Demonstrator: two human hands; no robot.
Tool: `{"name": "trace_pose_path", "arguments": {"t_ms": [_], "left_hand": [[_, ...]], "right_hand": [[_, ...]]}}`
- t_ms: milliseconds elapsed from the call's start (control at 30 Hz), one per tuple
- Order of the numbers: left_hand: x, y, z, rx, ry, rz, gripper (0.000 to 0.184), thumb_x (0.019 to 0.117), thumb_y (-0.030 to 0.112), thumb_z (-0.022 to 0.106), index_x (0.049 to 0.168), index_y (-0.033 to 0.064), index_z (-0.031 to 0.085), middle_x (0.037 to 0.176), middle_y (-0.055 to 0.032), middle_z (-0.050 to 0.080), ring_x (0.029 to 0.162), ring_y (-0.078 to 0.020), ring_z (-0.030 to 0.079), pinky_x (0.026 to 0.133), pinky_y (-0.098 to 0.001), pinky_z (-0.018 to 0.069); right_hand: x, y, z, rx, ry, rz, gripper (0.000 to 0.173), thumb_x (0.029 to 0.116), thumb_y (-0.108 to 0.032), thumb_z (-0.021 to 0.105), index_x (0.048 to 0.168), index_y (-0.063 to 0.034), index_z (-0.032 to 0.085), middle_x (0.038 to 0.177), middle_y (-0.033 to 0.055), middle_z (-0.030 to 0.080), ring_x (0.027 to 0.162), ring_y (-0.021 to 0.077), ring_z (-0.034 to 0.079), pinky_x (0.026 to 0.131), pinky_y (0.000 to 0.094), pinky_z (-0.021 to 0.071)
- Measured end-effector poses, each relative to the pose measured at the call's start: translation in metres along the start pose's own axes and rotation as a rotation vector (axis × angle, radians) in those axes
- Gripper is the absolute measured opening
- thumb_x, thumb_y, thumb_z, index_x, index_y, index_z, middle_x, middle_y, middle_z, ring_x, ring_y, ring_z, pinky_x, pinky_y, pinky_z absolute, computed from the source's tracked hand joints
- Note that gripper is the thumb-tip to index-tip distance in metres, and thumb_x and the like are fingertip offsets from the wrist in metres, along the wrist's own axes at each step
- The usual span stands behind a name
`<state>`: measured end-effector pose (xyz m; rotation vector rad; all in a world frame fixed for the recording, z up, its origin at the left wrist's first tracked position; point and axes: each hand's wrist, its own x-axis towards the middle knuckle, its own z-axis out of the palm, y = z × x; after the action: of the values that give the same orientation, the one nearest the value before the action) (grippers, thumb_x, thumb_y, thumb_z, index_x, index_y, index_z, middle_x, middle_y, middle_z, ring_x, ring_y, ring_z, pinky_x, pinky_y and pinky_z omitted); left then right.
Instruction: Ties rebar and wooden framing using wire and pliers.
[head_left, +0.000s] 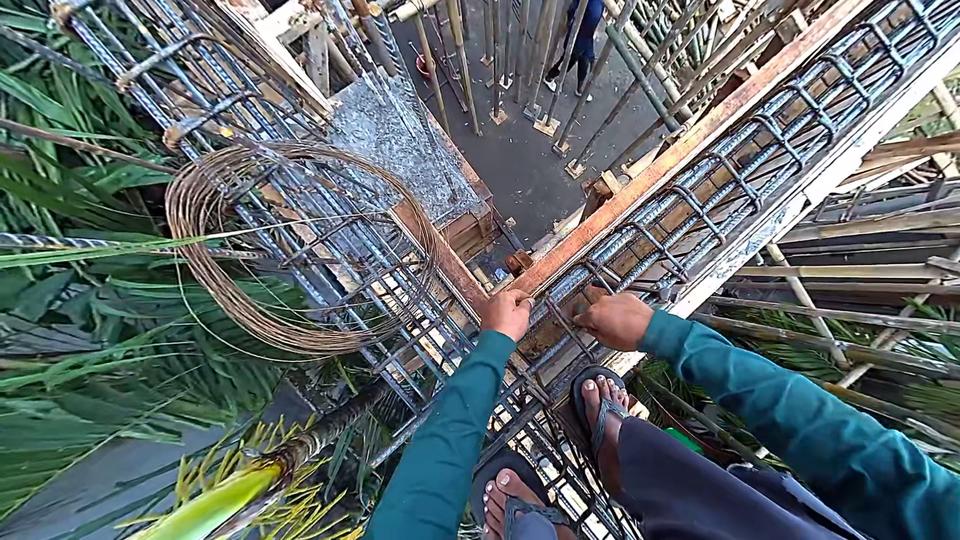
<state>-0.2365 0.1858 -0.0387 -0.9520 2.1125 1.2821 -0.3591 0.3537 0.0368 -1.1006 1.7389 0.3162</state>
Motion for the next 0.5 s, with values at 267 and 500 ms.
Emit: {"name": "trace_pose_path", "arguments": {"t_ms": [267, 500], "left_hand": [[-0.011, -0.007, -0.001, -0.091, 0.169, -0.016, 0.023, 0.1047, 0.023, 0.06, 0.11, 0.0101, 0.078, 0.103, -0.014, 0.076, 0.1, -0.0319, 0.072, 0.093, -0.0591, 0.0527], [-0.022, -0.012, 0.001, -0.141, 0.211, 0.111, 0.024, 0.1053, 0.018, 0.057, 0.113, 0.0065, 0.076, 0.11, -0.0148, 0.074, 0.106, -0.0294, 0.07, 0.098, -0.0546, 0.0524]], "right_hand": [[-0.03, 0.008, 0.005, 0.038, 0.163, 0.013, 0.027, 0.1048, -0.018, 0.052, 0.122, -0.0137, 0.072, 0.097, 0.0143, 0.074, 0.093, 0.0361, 0.071, 0.079, 0.059, 0.0555], [-0.028, 0.019, 0.013, 0.242, 0.158, 0.026, 0.037, 0.1093, -0.022, 0.043, 0.138, -0.0182, 0.067, 0.116, 0.0161, 0.074, 0.11, 0.0371, 0.07, 0.096, 0.0618, 0.0515]]}}
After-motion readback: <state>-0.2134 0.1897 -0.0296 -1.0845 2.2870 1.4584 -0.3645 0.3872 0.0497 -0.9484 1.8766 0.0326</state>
